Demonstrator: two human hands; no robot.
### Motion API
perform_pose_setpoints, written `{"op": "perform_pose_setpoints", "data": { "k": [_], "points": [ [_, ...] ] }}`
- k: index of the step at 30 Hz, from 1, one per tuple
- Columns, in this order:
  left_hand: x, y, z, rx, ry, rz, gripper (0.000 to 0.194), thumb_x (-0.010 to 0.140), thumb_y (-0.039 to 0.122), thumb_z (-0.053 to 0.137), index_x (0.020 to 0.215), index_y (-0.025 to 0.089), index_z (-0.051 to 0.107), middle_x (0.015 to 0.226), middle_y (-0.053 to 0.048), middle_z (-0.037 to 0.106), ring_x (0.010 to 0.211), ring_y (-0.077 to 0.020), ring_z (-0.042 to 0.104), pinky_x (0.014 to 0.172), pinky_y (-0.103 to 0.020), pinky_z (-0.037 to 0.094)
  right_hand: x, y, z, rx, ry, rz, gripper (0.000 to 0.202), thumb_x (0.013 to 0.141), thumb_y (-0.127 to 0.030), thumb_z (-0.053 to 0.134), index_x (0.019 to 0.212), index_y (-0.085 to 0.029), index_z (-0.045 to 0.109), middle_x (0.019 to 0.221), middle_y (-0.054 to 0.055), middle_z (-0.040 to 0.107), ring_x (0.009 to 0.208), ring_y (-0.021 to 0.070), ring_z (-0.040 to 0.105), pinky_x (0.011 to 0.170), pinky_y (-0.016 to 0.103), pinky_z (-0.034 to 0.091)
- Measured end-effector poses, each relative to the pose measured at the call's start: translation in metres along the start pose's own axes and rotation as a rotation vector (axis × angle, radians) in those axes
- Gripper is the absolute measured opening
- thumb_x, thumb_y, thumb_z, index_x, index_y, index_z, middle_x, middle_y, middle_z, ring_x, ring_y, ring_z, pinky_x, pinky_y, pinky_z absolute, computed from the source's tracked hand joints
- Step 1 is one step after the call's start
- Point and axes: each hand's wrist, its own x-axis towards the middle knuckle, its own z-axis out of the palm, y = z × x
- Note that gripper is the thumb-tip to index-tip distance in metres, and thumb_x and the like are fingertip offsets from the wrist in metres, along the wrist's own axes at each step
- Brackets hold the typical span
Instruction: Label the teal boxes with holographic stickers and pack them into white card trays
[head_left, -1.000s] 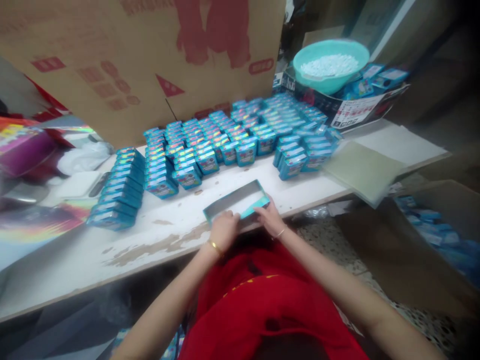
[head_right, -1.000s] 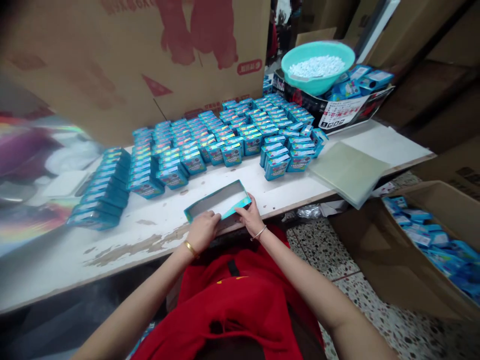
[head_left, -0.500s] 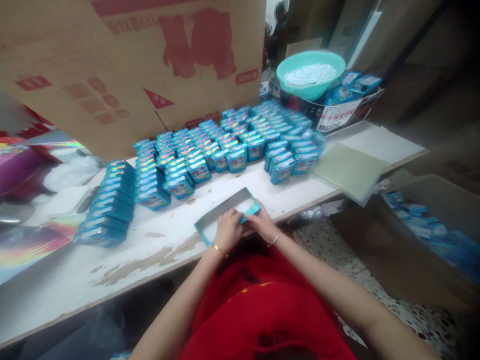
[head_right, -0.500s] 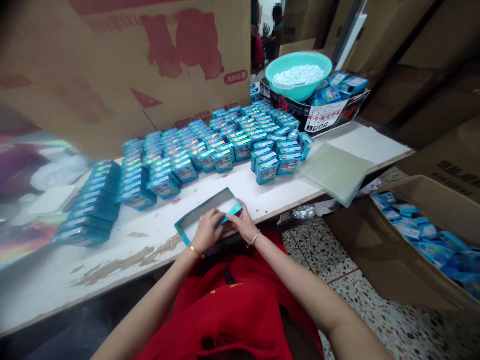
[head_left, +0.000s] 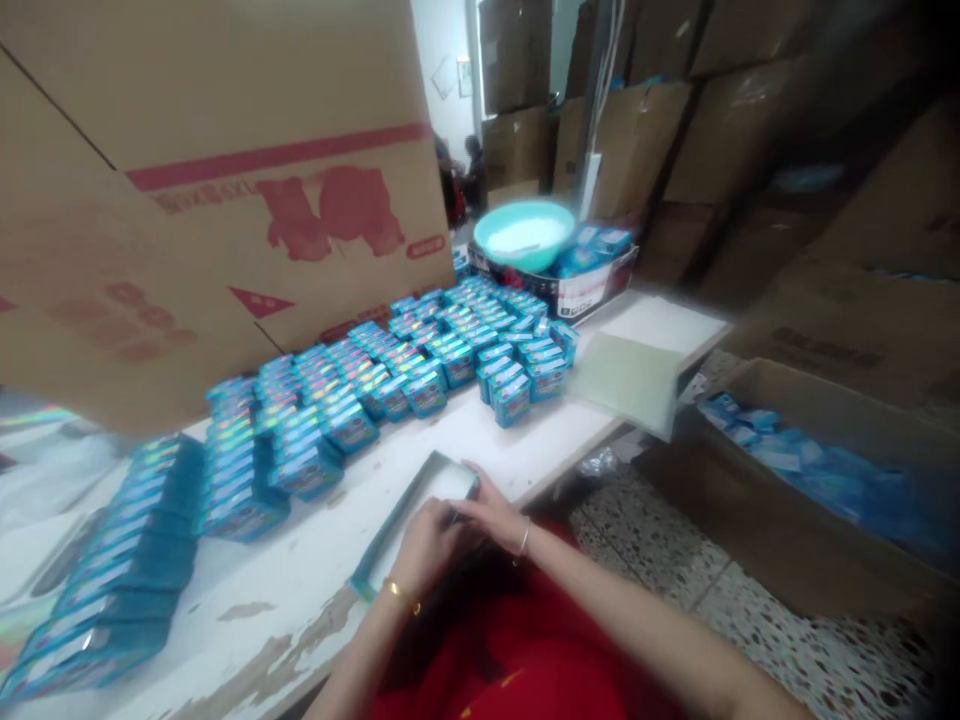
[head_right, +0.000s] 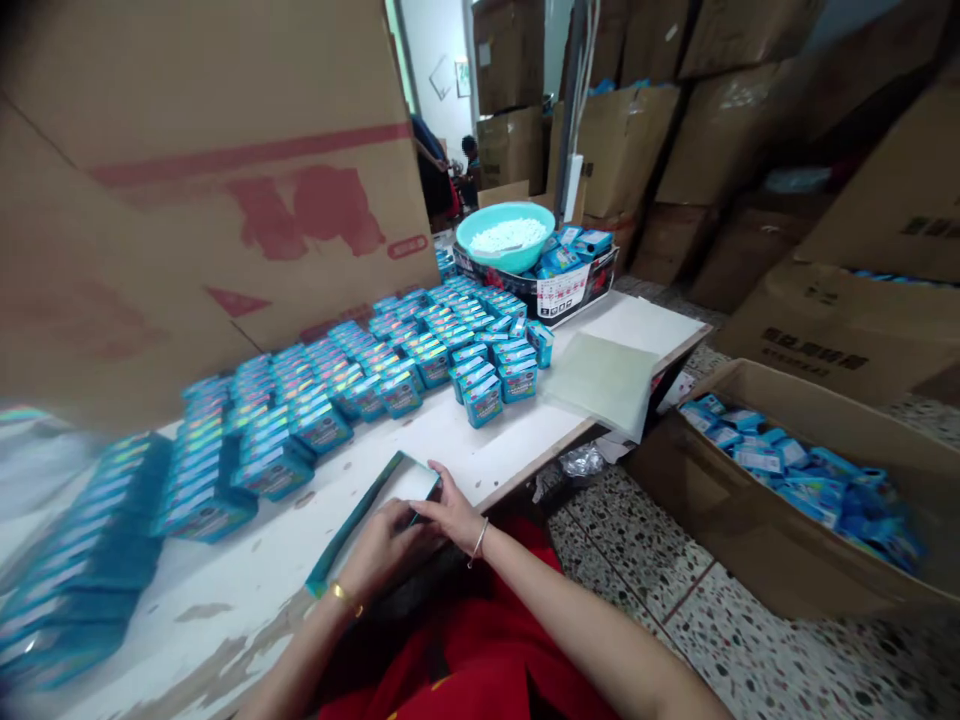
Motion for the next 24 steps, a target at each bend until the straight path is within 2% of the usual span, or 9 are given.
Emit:
{"op": "perform_pose_setpoints", "data": {
  "k": [3,5,7,10,13,15,18,21,24],
  "points": [
    [0.017,0.022,-0.019,-0.137,0.210,0.105,0.039,0.085,0.030,0.053,0.123,0.021,0.050,0.109,-0.009,0.063,0.080,-0.0162,0.064,0.076,-0.033,0.052,0.003,-0.016,-0.024,-0.199,0.175,-0.085,0.052,0.076,-0.033,0.060,0.124,-0.025,0.041,0.099,0.001,0.063,0.093,0.0207,0.062,0.080,0.036,0.052],
    [0.044,0.039,-0.034,-0.091,0.365,0.225,0.037,0.088,0.036,0.050,0.122,0.022,0.049,0.114,-0.010,0.061,0.094,-0.0196,0.063,0.084,-0.037,0.051,0.006,-0.032,-0.049,-0.388,0.257,-0.137,0.046,0.078,-0.032,0.053,0.122,-0.022,0.044,0.096,0.001,0.064,0.093,0.0216,0.061,0.086,0.039,0.050],
    [0.082,0.056,-0.044,0.067,0.425,0.318,0.047,0.086,0.044,0.053,0.127,0.021,0.047,0.126,-0.013,0.056,0.117,-0.0256,0.053,0.099,-0.043,0.044,0.009,-0.051,-0.075,-0.610,0.311,-0.197,0.049,0.080,-0.031,0.049,0.128,-0.022,0.044,0.102,0.004,0.064,0.100,0.0231,0.060,0.093,0.042,0.047],
    [0.148,0.077,-0.038,0.307,0.255,0.289,0.094,0.071,0.058,0.066,0.146,0.018,0.025,0.151,-0.019,0.030,0.142,-0.0373,0.022,0.112,-0.054,0.024,0.012,-0.073,-0.105,-0.984,0.471,-0.329,0.052,0.084,-0.032,0.046,0.134,-0.020,0.045,0.112,0.011,0.062,0.111,0.0271,0.056,0.097,0.046,0.044],
    [0.200,0.092,-0.017,0.456,0.078,0.123,0.125,0.053,0.069,0.072,0.150,0.019,0.011,0.158,-0.021,0.008,0.143,-0.0457,0.001,0.110,-0.064,0.011,0.004,-0.074,-0.119,-1.297,0.639,-0.412,0.057,0.087,-0.045,0.048,0.136,-0.015,0.046,0.126,0.019,0.056,0.122,0.0347,0.048,0.101,0.055,0.038],
    [0.220,0.101,-0.003,0.519,0.045,0.029,0.128,0.050,0.067,0.074,0.150,0.020,0.009,0.157,-0.023,0.007,0.143,-0.0475,0.004,0.108,-0.067,0.007,-0.008,-0.059,-0.120,-1.393,0.648,-0.415,0.071,0.084,-0.054,0.052,0.142,-0.014,0.039,0.141,0.021,0.044,0.136,0.0386,0.033,0.108,0.060,0.029],
    [0.227,0.111,0.012,0.597,0.118,-0.033,0.123,0.055,0.057,0.075,0.150,0.018,0.007,0.150,-0.028,0.023,0.137,-0.0468,0.023,0.107,-0.067,0.006,-0.029,-0.028,-0.113,-1.410,0.580,-0.342,0.093,0.081,-0.055,0.058,0.153,-0.017,0.012,0.155,0.018,0.024,0.145,0.0374,0.011,0.113,0.062,0.017],
    [0.224,0.114,0.019,0.653,0.205,-0.018,0.118,0.059,0.055,0.070,0.150,0.014,0.007,0.135,-0.027,0.041,0.124,-0.0431,0.040,0.106,-0.060,0.016,-0.039,-0.010,-0.101,-1.392,0.576,-0.247,0.095,0.082,-0.039,0.055,0.153,-0.018,-0.006,0.158,0.014,0.012,0.146,0.0333,-0.001,0.114,0.063,0.011],
    [0.225,0.111,0.021,0.680,0.235,0.001,0.117,0.059,0.060,0.067,0.151,0.014,0.010,0.124,-0.023,0.048,0.114,-0.0392,0.047,0.099,-0.050,0.030,-0.036,-0.011,-0.094,-1.397,0.605,-0.155,0.084,0.080,-0.015,0.043,0.153,-0.018,0.002,0.159,0.009,0.008,0.146,0.0272,-0.009,0.115,0.059,0.006]
  ]
}}
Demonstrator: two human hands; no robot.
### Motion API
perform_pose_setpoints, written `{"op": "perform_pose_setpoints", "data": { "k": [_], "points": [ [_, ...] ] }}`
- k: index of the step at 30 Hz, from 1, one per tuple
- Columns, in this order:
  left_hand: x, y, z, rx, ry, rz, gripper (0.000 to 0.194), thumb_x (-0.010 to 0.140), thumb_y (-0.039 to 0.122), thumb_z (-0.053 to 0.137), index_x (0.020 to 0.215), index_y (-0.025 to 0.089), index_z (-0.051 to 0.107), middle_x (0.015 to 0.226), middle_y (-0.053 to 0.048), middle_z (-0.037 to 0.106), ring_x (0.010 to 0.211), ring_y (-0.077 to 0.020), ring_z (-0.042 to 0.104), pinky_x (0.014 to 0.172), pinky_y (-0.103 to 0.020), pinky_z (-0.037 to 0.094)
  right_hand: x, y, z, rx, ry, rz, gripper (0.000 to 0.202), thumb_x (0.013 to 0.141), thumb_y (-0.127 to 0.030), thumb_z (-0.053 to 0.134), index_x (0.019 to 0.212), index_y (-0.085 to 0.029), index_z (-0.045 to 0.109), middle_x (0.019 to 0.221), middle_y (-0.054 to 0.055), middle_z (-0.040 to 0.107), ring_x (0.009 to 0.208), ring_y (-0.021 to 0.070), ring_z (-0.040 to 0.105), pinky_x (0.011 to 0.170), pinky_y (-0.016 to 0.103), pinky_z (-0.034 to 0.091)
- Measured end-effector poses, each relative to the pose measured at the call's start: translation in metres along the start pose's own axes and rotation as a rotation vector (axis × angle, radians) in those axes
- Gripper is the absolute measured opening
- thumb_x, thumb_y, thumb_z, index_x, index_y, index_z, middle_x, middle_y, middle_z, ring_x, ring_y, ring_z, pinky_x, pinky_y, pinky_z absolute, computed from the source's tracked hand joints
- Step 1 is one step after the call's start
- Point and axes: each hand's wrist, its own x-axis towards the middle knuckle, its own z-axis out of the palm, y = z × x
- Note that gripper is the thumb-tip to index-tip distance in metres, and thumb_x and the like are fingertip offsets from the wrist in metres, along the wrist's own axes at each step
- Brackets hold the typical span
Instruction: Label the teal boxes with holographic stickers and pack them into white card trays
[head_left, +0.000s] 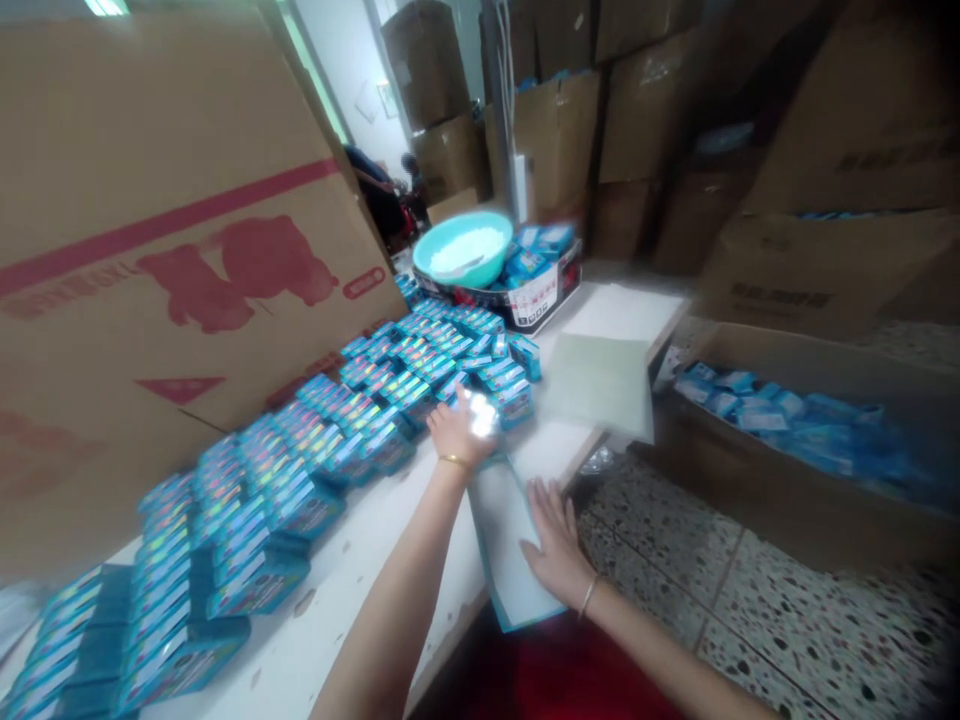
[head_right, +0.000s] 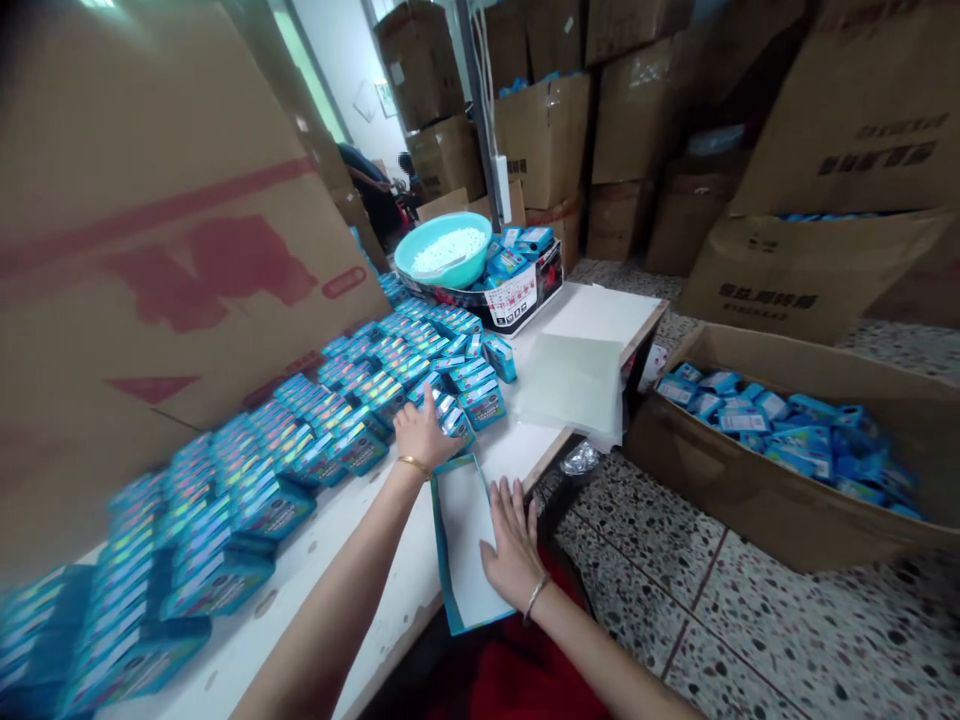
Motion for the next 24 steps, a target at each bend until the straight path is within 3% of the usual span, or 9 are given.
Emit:
{"op": "perform_pose_setpoints", "data": {
  "k": [5,8,12,15,17,20,24],
  "points": [
    [0.010,-0.013,-0.001,-0.034,-0.081,0.031,0.119,0.053,0.061,0.072,0.150,0.021,0.018,0.124,-0.020,0.048,0.114,-0.0399,0.046,0.094,-0.047,0.035,0.016,-0.008,-0.010,-0.025,-0.094,0.075,0.084,0.068,-0.001,0.036,0.150,-0.016,0.026,0.159,0.008,0.011,0.146,0.0258,-0.007,0.116,0.057,0.005],
    [0.006,-0.033,-0.015,-0.193,-0.035,-0.027,0.117,0.054,0.058,0.074,0.150,0.021,0.019,0.126,-0.019,0.047,0.117,-0.0393,0.045,0.095,-0.048,0.036,0.022,-0.013,-0.017,-0.006,-0.129,0.099,0.083,0.067,0.000,0.036,0.148,-0.014,0.031,0.159,0.009,0.011,0.146,0.0277,-0.005,0.116,0.057,0.007],
    [-0.025,-0.069,-0.044,-0.471,0.164,0.049,0.116,0.056,0.056,0.076,0.150,0.022,0.018,0.136,-0.015,0.042,0.127,-0.0371,0.039,0.104,-0.050,0.032,0.029,-0.022,-0.022,0.018,-0.147,0.121,0.081,0.068,0.000,0.036,0.148,-0.015,0.032,0.159,0.010,0.010,0.146,0.0293,-0.005,0.112,0.064,0.006],
    [-0.057,-0.087,-0.056,-0.657,0.094,0.161,0.118,0.057,0.055,0.077,0.151,0.023,0.013,0.144,-0.014,0.036,0.133,-0.0354,0.035,0.107,-0.048,0.031,0.034,-0.029,-0.021,0.029,-0.153,0.157,0.080,0.068,-0.002,0.037,0.147,-0.014,0.032,0.159,0.011,0.009,0.146,0.0319,-0.005,0.108,0.070,0.003],
    [-0.074,-0.089,-0.053,-0.698,-0.031,0.208,0.118,0.058,0.055,0.077,0.151,0.024,0.011,0.147,-0.014,0.033,0.133,-0.0343,0.036,0.106,-0.046,0.033,0.036,-0.031,-0.018,0.033,-0.138,0.178,0.082,0.066,-0.002,0.039,0.147,-0.014,0.034,0.158,0.012,0.010,0.146,0.0328,-0.004,0.107,0.071,0.000],
    [-0.088,-0.080,-0.043,-0.560,-0.180,0.261,0.119,0.056,0.054,0.078,0.150,0.021,0.015,0.141,-0.015,0.039,0.128,-0.0344,0.039,0.106,-0.048,0.032,0.037,-0.029,-0.012,0.062,-0.082,0.180,0.080,0.067,-0.002,0.039,0.145,-0.017,0.038,0.158,0.011,0.014,0.146,0.0323,-0.002,0.108,0.070,-0.001],
    [-0.087,-0.057,-0.036,-0.228,-0.238,0.282,0.108,0.052,0.054,0.077,0.145,0.022,0.033,0.123,-0.013,0.051,0.114,-0.0353,0.048,0.097,-0.050,0.037,0.035,-0.028,-0.009,0.137,-0.059,0.162,0.073,0.071,-0.002,0.036,0.142,-0.018,0.043,0.158,0.010,0.016,0.146,0.0325,-0.001,0.108,0.071,-0.002]
  ]
}}
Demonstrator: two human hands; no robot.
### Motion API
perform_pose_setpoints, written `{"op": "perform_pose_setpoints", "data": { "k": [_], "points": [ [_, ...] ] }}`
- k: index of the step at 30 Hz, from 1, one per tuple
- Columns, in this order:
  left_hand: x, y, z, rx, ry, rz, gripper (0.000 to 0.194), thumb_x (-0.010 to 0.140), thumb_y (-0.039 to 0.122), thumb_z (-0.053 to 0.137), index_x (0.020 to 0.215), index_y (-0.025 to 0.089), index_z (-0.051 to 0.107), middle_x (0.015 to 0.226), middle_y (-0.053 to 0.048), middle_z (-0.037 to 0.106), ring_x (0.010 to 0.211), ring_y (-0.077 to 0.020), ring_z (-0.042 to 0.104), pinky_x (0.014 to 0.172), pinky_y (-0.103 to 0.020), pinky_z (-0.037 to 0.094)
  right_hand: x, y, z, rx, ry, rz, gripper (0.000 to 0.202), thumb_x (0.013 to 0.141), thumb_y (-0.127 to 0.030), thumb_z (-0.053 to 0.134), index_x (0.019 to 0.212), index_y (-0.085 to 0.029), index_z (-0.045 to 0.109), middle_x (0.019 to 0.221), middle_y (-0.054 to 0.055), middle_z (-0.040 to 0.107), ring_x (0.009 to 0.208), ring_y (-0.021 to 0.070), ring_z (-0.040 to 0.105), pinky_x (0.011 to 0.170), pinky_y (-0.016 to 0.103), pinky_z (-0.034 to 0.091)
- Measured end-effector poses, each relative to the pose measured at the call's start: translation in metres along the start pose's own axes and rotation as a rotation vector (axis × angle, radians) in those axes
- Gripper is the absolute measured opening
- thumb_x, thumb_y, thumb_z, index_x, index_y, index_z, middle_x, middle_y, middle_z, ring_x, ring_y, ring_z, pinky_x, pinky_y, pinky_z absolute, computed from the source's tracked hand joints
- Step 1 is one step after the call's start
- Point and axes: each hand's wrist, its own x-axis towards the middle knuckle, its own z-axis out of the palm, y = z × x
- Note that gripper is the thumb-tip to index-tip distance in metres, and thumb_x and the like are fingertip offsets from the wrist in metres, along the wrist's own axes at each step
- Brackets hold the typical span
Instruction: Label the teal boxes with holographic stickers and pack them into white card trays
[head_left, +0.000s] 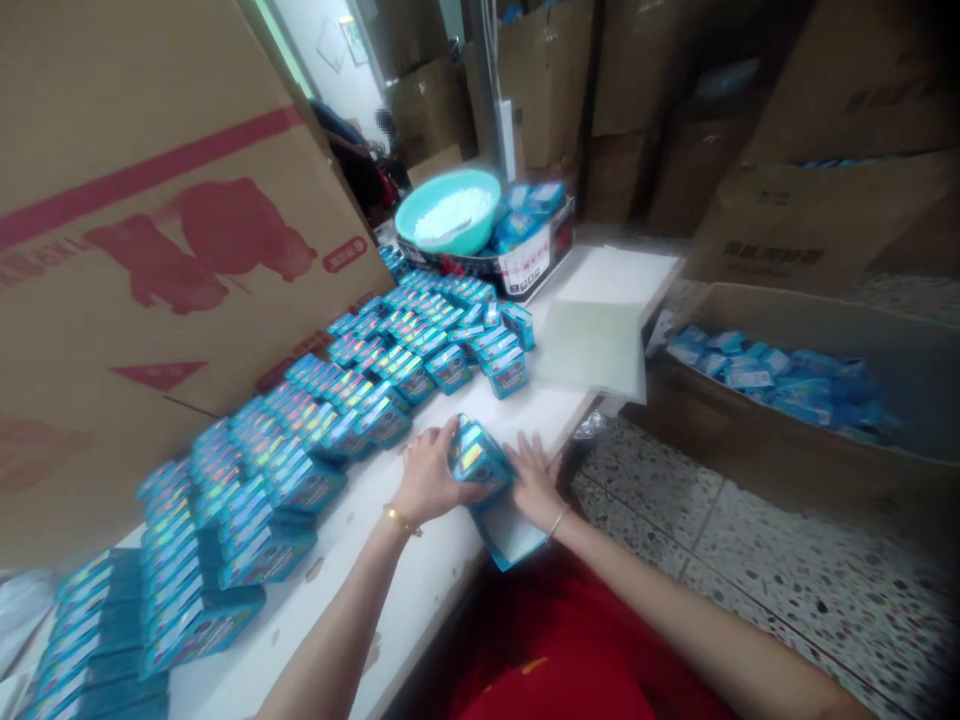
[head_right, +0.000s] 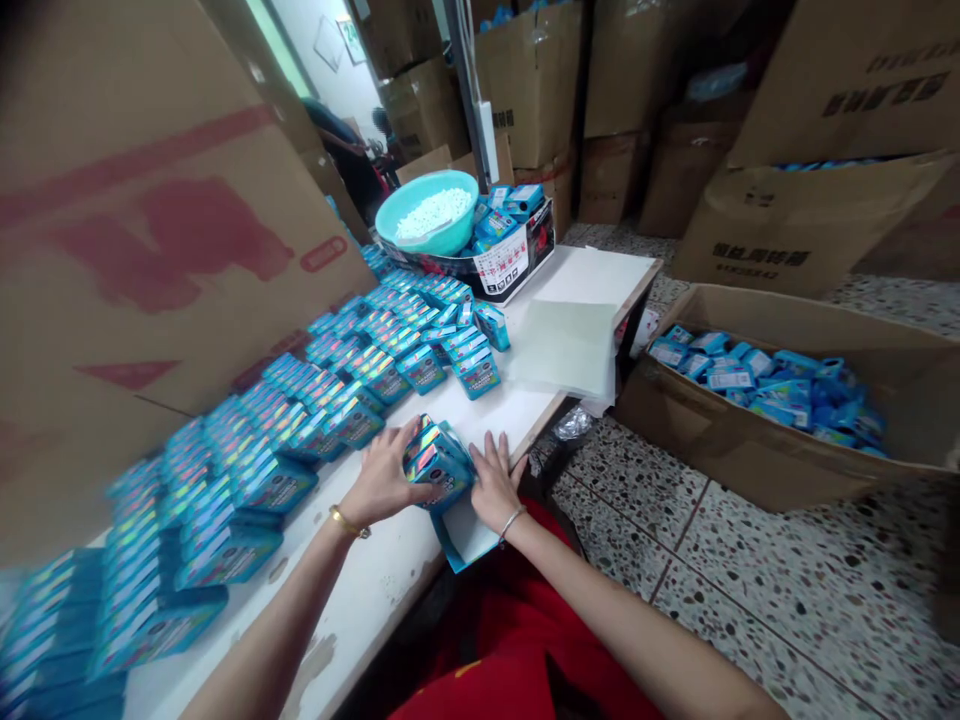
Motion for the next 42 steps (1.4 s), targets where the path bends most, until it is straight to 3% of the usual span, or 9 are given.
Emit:
{"op": "perform_pose_setpoints", "data": {
  "k": [6,11,16,20,23,30,35,39,42],
  "points": [
    [0.012,0.014,0.013,0.280,0.115,0.002,0.098,0.061,0.056,0.071,0.145,0.022,0.032,0.137,-0.020,0.044,0.124,-0.0400,0.042,0.100,-0.054,0.031,0.001,-0.008,-0.005,0.060,-0.014,0.034,0.073,0.073,0.000,0.031,0.143,-0.021,0.042,0.156,0.004,0.022,0.146,0.0312,0.001,0.106,0.074,-0.003],
    [0.035,0.004,-0.002,0.183,0.002,0.154,0.105,0.069,0.067,0.061,0.151,0.019,0.015,0.156,-0.022,0.016,0.143,-0.0438,0.013,0.108,-0.063,0.018,-0.001,-0.005,-0.005,0.009,-0.045,0.003,0.064,0.084,-0.014,0.037,0.148,-0.018,0.032,0.158,0.006,0.014,0.146,0.0305,-0.003,0.110,0.070,0.000],
    [0.124,0.033,-0.030,0.162,0.151,0.289,0.102,0.074,0.074,0.050,0.152,0.023,0.009,0.160,-0.014,0.007,0.146,-0.0375,-0.003,0.114,-0.058,0.007,-0.001,-0.002,0.001,-0.055,-0.047,0.018,0.061,0.091,-0.030,0.039,0.150,-0.019,0.026,0.159,0.006,0.008,0.146,0.0300,-0.006,0.110,0.068,-0.005],
    [0.198,0.056,-0.016,0.284,-0.051,0.227,0.130,0.053,0.082,0.062,0.152,0.021,0.004,0.159,-0.017,-0.004,0.142,-0.0458,-0.008,0.111,-0.064,0.002,-0.002,-0.003,-0.001,-0.043,-0.067,-0.008,0.061,0.092,-0.033,0.040,0.150,-0.020,0.025,0.159,0.006,0.009,0.146,0.0313,-0.004,0.111,0.068,-0.002],
    [0.215,0.059,0.002,0.346,-0.126,0.192,0.130,0.053,0.079,0.064,0.152,0.020,0.004,0.158,-0.020,-0.003,0.141,-0.0508,-0.005,0.107,-0.069,0.002,-0.003,-0.005,-0.005,-0.014,-0.065,-0.015,0.060,0.092,-0.033,0.041,0.149,-0.021,0.028,0.158,0.006,0.010,0.146,0.0319,-0.002,0.111,0.069,0.000],
    [0.180,0.075,0.017,0.370,0.052,0.286,0.101,0.062,0.047,0.071,0.148,0.019,0.026,0.138,-0.022,0.039,0.128,-0.0438,0.037,0.107,-0.059,0.020,0.001,-0.006,-0.005,-0.015,-0.045,0.006,0.063,0.090,-0.030,0.041,0.150,-0.018,0.025,0.158,0.007,0.009,0.146,0.0332,0.000,0.109,0.071,0.001],
    [0.150,0.067,-0.027,0.069,0.166,0.211,0.109,0.058,0.051,0.075,0.148,0.019,0.023,0.132,-0.018,0.041,0.120,-0.0394,0.044,0.099,-0.052,0.037,-0.001,0.002,0.004,0.061,0.039,-0.010,0.060,0.095,-0.033,0.035,0.151,-0.021,0.021,0.158,0.007,0.017,0.146,0.0301,0.003,0.111,0.068,-0.004],
    [0.069,0.044,-0.086,-0.264,0.284,0.348,0.108,0.062,0.064,0.071,0.149,0.025,0.020,0.144,-0.011,0.033,0.131,-0.0366,0.036,0.107,-0.053,0.032,-0.004,0.010,0.010,0.158,0.116,-0.053,0.049,0.099,-0.037,0.028,0.147,-0.028,0.032,0.156,0.003,0.025,0.147,0.0273,0.002,0.110,0.066,-0.010],
    [-0.005,0.030,-0.100,-0.481,0.281,0.344,0.108,0.061,0.065,0.072,0.148,0.032,0.019,0.148,-0.006,0.032,0.132,-0.0352,0.037,0.107,-0.050,0.037,-0.003,0.015,0.011,0.193,0.109,-0.101,0.048,0.100,-0.035,0.026,0.146,-0.027,0.036,0.154,0.002,0.029,0.147,0.0261,0.001,0.112,0.064,-0.008]
  ]
}}
